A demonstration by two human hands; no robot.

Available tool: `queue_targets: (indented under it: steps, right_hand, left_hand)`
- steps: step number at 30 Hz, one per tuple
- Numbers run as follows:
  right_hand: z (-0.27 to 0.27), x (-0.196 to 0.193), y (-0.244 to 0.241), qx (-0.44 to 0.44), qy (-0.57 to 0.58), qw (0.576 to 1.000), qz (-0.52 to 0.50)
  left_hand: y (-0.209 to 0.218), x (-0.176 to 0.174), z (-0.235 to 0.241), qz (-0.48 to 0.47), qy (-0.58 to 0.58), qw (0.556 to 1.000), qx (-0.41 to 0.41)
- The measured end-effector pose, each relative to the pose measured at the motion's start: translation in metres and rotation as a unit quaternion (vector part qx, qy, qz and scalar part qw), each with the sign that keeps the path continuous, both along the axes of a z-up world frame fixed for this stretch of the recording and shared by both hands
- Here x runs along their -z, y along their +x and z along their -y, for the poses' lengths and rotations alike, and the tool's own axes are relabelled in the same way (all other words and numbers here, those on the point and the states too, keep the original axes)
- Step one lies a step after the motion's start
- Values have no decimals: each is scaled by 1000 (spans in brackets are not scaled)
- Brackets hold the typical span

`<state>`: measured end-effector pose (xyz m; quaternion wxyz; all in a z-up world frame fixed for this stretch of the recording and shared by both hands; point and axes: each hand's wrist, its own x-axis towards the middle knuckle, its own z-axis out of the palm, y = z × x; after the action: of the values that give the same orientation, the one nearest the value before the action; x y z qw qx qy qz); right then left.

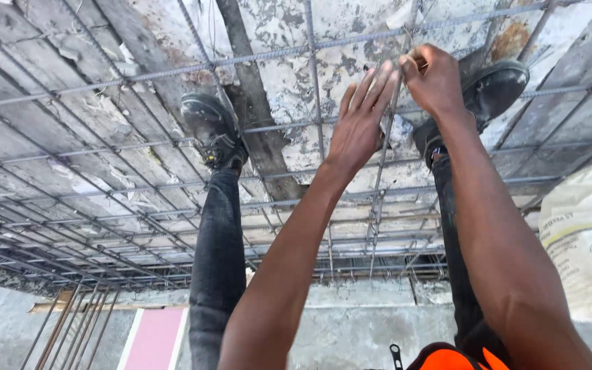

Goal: Placing concrete spacers under a rebar grid to provide clearance for concrete cover on a construction site.

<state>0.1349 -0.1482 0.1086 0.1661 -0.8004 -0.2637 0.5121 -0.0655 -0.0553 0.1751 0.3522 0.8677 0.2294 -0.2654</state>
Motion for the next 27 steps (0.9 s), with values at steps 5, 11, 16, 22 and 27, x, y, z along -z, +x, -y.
queue_targets:
  steps: [5,11,16,22,27]
  right_hand:
    - [-15,-2,-11,-21,20,981,191]
    - [-32,24,-3,-60,-107,969,216]
    - [-20,57,15,-157,-211,945,193]
    - [-61,15,13,91,-234,967,35]
    - [-97,15,25,290,-380,878,-20]
  left_hand:
    - [-66,-180,-25,-43,-94,980,-173]
    - [-94,-260,-34,-136,-201,900,-361]
    - [-63,-241,-36,-86,-233,906,-343]
    - [-51,-268,-68,-35,-367,827,-424]
    - [-50,-272,-85,-11,-354,817,-454]
